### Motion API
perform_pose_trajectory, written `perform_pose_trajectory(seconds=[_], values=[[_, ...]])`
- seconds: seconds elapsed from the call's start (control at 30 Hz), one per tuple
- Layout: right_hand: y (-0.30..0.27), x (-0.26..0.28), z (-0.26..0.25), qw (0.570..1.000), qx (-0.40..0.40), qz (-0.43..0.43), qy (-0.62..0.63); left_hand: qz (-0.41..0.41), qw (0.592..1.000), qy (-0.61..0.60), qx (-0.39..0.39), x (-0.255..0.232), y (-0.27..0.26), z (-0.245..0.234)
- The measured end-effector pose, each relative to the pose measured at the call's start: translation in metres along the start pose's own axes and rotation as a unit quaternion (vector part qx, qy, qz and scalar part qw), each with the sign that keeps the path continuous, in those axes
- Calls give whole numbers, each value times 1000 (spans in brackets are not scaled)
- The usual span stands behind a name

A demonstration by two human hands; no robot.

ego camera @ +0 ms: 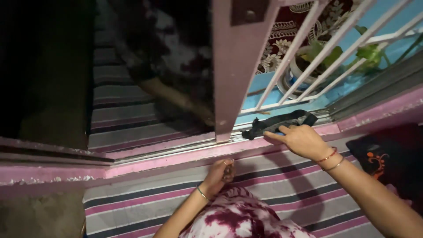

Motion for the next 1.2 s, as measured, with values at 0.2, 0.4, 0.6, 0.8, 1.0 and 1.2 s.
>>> perform_pose_trajectory(seconds=[0.2, 0.4, 0.6, 0.8, 1.0, 1.2], values=[[36, 15, 3, 998, 35, -50, -16, -26, 999, -37, 7, -18, 3, -3], [31, 9, 28, 998, 38, -50, 10, 44, 997, 67, 9, -49, 13, 3], [27, -2, 23, 996, 15, -65, 53, 91, 989, 100, -62, -46, 24, -27], [46, 25, 22, 992, 63, -93, 58, 123, 984, 80, -101, -43, 27, -30], [35, 36, 33, 987, 12, -65, 143, 143, 977, 68, -140, -21, 30, -38], [5, -27, 56, 991, 73, -48, 105, 169, 973, 40, -151, -23, 30, -40]])
Point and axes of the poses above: each hand's wrist, its own y-axis towards the middle knuckle, its own z-axis out of the palm, x = y × z, the point moved 9 cm from there along y, towards the middle knuckle, and after that the axes turned 9 degrees about z, right-handed, at the moved point
